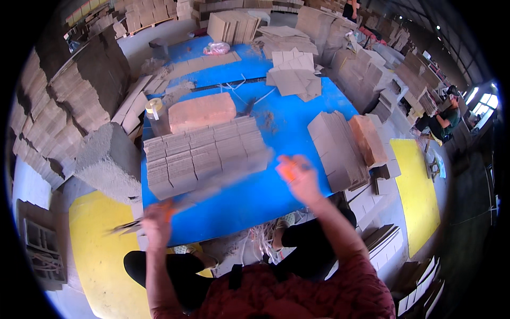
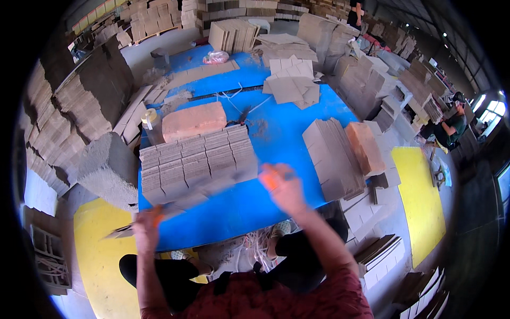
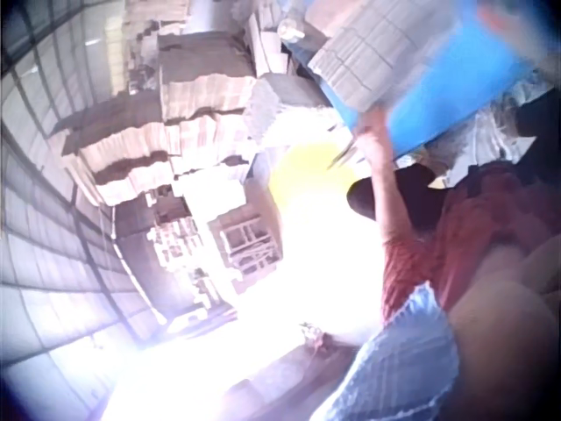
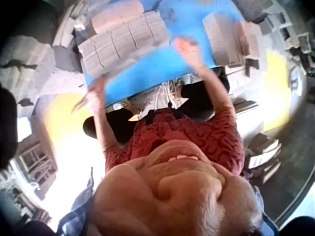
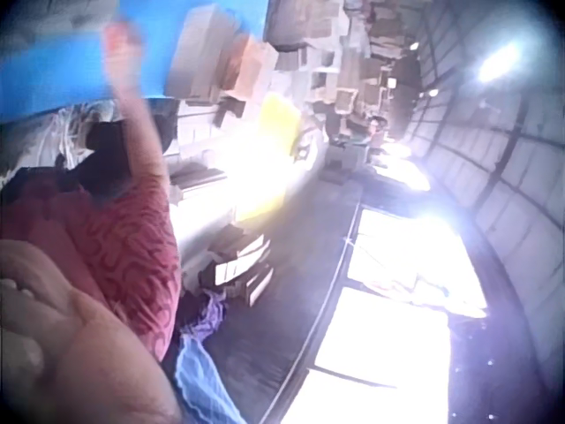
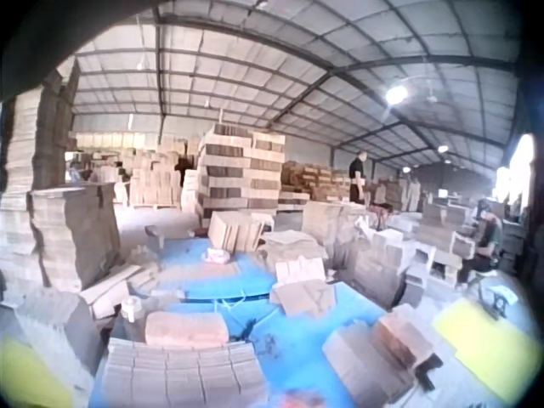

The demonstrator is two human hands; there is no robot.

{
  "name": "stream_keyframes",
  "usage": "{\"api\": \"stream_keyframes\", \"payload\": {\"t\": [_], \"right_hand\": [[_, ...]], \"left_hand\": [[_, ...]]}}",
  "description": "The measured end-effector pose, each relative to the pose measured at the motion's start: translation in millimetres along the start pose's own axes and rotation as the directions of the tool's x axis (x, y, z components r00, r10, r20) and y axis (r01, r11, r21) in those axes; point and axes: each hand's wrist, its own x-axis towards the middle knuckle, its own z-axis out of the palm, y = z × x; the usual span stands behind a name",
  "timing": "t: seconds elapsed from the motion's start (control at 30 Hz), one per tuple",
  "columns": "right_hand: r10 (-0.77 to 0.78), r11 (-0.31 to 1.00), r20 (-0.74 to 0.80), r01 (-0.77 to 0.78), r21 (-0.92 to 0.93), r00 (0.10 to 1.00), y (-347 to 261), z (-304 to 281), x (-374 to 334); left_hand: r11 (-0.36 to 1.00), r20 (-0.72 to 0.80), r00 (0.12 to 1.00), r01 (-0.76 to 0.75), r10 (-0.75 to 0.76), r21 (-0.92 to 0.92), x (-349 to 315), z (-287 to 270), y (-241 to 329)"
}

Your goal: The person sits on the floor and repeatedly picks up stacks of perforated cardboard sheets, separates them one by one, and places them into a pile. The person handles the cardboard by hand without using tools.

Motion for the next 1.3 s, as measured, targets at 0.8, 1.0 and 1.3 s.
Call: {"api": "stream_keyframes", "payload": {"t": [0.8, 1.0, 1.3], "right_hand": [[0.431, 0.725, 0.083, -0.291, -0.624, 0.898, 295, -101, -27], [0.417, 0.909, 0.086, -0.415, -0.034, 0.905, 262, -101, -8], [0.124, 0.965, 0.235, -0.172, 0.198, 0.964, -2, 27, 50]], "left_hand": [[0.492, 0.001, 0.528, 0.789, -0.849, 0.367, -310, -93, -173], [0.420, 0.205, 0.369, 0.742, -0.906, 0.522, -307, -46, -247], [0.798, 0.269, 0.844, 0.530, -0.464, -0.287, 2, -72, -130]]}}
